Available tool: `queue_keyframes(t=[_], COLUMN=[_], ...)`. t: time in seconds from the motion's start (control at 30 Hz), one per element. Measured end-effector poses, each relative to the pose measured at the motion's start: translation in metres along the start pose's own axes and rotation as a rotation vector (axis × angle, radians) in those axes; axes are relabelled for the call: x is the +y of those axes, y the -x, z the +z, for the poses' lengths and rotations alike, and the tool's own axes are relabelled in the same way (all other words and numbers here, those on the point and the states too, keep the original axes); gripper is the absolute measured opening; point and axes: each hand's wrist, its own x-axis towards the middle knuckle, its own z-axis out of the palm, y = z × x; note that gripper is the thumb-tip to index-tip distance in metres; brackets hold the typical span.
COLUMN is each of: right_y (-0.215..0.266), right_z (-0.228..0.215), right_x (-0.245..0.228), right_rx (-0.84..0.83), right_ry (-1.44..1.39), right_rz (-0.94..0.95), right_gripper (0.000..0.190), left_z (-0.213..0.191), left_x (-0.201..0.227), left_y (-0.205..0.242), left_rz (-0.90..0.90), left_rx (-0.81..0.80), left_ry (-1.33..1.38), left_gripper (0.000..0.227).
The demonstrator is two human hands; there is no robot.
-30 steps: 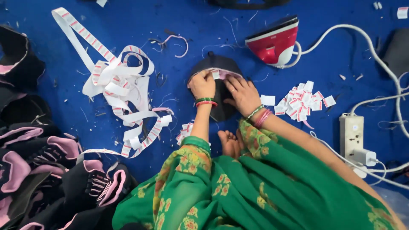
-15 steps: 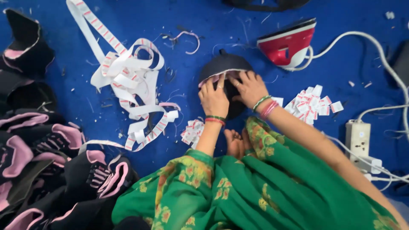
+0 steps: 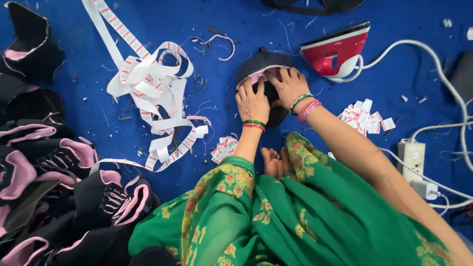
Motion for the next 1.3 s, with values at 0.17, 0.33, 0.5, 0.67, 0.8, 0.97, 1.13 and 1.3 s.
queue_keyframes(t=[0.17,0.33,0.5,0.67,0.8,0.97,1.13,1.3], right_y=[0.038,0.088,0.062,0.065,0.1,0.095,0.04,0.008], right_z=[0.036,0.073,0.06,-0.023,-0.073,-0.105,-0.073,-0.059], right_x=[0.009,0.034,0.089,0.098,0.084,0.008,-0.029,-0.03], right_rx=[0.265,0.724,0.97,0.788,0.396,0.15,0.047,-0.047], right_ry=[-0.333,-1.162,-0.99,-0.938,-0.493,-0.309,-0.129,0.021], right_rz=[-0.003,0.54,0.52,0.376,0.315,0.13,0.13,0.148], right_gripper=[0.085,0.067,0.061,0.039,0.053,0.058,0.053,0.046], left_z=[-0.004,-0.007,0.005,-0.012,0.001,0.012,0.019,0.019], left_x=[0.002,0.004,0.0,0.005,-0.001,-0.007,-0.01,-0.009], left_y=[0.002,0.003,0.009,-0.002,0.0,-0.005,-0.006,-0.007], left_rz=[-0.006,-0.019,0.003,-0.081,-0.143,-0.189,-0.225,-0.28], left_rx=[-0.005,0.042,0.026,-0.05,-0.2,-0.261,-0.271,-0.266], left_ry=[-0.054,-0.053,-0.135,-0.109,-0.026,0.088,0.124,0.193], left_gripper=[0.05,0.052,0.051,0.05,0.052,0.053,0.051,0.05])
